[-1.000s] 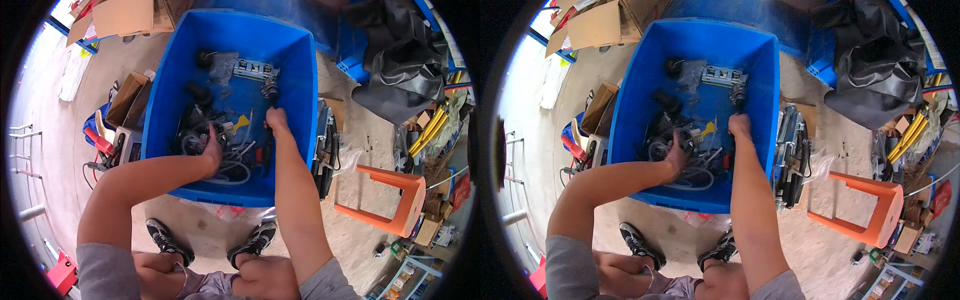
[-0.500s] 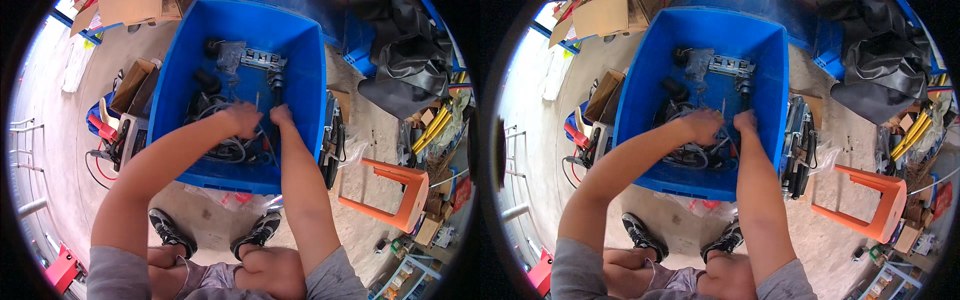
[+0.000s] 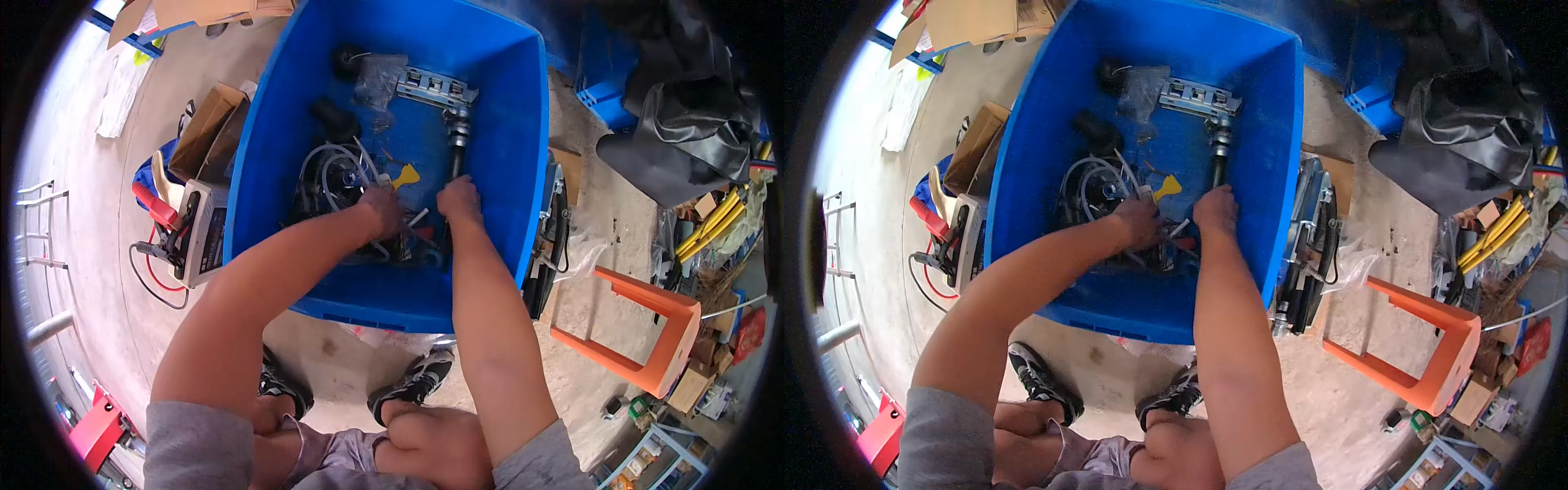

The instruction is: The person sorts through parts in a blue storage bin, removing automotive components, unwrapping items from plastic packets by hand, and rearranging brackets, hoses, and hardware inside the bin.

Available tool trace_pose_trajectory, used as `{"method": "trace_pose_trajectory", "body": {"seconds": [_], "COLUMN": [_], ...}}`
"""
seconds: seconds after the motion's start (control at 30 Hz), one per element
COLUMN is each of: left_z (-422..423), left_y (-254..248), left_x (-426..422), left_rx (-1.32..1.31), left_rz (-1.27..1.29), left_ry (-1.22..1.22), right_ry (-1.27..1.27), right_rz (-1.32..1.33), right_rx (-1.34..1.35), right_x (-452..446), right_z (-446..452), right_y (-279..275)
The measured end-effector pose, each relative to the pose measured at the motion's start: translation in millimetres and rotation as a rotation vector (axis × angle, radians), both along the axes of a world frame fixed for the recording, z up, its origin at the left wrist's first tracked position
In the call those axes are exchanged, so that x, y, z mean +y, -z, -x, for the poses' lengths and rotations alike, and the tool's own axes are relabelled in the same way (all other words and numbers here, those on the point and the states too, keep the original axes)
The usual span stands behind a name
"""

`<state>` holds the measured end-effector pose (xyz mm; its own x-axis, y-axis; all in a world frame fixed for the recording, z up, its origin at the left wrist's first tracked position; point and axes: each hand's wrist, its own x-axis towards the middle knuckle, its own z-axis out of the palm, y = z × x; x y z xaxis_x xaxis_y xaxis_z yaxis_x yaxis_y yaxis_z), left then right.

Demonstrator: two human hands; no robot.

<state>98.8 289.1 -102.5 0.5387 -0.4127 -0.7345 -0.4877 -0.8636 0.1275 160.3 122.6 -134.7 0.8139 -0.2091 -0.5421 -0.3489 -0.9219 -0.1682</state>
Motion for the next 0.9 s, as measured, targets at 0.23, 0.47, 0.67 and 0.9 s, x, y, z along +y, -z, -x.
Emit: {"method": "trace_pose_trajectory", "body": {"seconds": [0.23, 0.47, 0.67, 0.9], "left_z": [11.9, 2.3, 70.2, 128.2], "left_y": [12.6, -92.3, -124.6, -178.6], "left_x": [24.9, 120.1, 145.9, 115.6], "left_rx": [-0.027, -0.362, -0.070, 0.113], "left_rz": [0.140, 0.014, 0.409, 0.469], "left_ry": [-0.041, -0.252, -0.329, -0.558], "right_ry": [0.024, -0.410, -0.520, -0.773], "right_rz": [0.092, -0.155, -0.461, -0.129], "right_rx": [0.033, 0.026, 0.387, 0.352], "right_x": [1.6, 31.0, 59.9, 49.3], "right_z": [-4.9, -18.1, -3.5, 7.0], "right_y": [-2.4, -29.2, -48.1, -75.6]}}
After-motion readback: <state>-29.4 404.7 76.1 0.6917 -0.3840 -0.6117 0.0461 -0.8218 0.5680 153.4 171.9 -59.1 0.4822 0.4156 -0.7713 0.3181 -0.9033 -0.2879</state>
